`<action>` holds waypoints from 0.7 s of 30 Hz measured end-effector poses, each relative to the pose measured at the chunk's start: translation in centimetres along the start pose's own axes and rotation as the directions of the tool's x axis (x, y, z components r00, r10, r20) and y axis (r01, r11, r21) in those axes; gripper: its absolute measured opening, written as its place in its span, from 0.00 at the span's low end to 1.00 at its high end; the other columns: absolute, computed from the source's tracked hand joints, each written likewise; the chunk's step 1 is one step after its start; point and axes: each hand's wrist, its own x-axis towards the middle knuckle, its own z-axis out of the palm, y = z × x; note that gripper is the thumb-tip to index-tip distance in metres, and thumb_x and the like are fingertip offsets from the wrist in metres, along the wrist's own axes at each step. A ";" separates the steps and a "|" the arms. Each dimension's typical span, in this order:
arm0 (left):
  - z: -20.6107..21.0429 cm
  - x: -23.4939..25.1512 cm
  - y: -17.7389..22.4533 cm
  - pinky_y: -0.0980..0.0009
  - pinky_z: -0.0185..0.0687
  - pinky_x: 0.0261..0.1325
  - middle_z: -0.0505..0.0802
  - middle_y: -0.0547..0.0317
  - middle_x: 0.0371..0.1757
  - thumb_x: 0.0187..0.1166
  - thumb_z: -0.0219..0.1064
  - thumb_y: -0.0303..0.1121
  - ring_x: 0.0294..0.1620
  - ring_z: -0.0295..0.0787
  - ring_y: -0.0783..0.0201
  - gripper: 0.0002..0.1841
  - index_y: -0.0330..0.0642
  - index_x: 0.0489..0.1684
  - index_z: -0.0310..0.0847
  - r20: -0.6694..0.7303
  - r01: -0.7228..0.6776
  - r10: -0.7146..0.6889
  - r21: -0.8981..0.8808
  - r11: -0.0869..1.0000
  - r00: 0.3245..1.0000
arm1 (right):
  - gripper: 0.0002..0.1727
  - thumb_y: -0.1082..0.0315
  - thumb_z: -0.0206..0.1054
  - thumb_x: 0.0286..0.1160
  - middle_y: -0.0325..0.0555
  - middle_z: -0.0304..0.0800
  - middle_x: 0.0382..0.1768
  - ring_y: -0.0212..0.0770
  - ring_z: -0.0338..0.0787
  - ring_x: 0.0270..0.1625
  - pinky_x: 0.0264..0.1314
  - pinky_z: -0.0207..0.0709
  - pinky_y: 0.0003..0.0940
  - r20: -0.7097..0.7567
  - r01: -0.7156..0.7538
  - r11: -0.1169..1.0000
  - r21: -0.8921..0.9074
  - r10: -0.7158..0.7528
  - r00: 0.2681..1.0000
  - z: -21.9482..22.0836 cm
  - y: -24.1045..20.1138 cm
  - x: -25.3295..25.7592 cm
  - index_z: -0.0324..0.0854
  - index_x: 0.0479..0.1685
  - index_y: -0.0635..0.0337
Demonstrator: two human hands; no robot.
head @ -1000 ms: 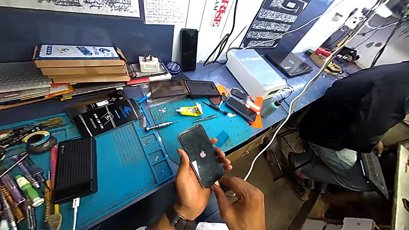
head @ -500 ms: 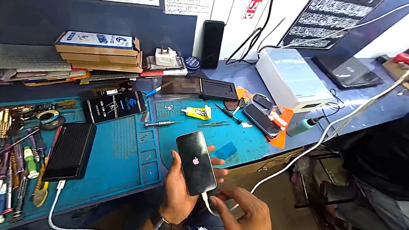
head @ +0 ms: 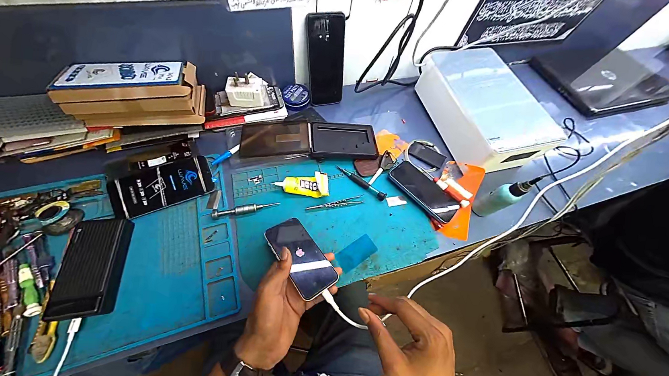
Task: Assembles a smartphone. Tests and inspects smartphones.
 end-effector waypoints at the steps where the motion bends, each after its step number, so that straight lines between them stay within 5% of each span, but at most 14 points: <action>1: 0.0 0.1 0.0 0.44 0.88 0.65 0.84 0.26 0.71 0.97 0.36 0.47 0.65 0.89 0.34 0.28 0.39 0.83 0.66 0.001 -0.002 0.002 -0.006 1.000 1.000 | 0.15 0.50 0.71 0.78 0.28 0.97 0.41 0.23 0.94 0.45 0.48 0.91 0.27 -0.006 0.001 1.000 0.006 -0.001 1.000 -0.1 0.3 0.0 0.95 0.46 0.51; 13: 0.1 -1.4 1.2 0.46 0.85 0.71 0.85 0.32 0.70 0.90 0.51 0.30 0.67 0.88 0.40 0.22 0.36 0.82 0.65 -0.090 -0.069 0.088 0.193 0.979 0.992 | 0.15 0.52 0.73 0.76 0.30 0.97 0.41 0.25 0.95 0.45 0.49 0.91 0.26 -0.042 0.000 1.000 0.025 0.001 0.999 -0.8 1.6 0.2 0.95 0.45 0.53; 21: -0.8 -2.8 2.0 0.48 0.77 0.80 0.84 0.41 0.76 0.84 0.56 0.30 0.76 0.82 0.46 0.26 0.37 0.84 0.69 -0.113 -0.160 0.204 0.316 0.935 0.972 | 0.14 0.54 0.74 0.75 0.31 0.97 0.43 0.27 0.95 0.49 0.53 0.92 0.28 -0.008 0.023 0.997 0.073 -0.023 1.000 0.2 1.0 0.6 0.94 0.47 0.53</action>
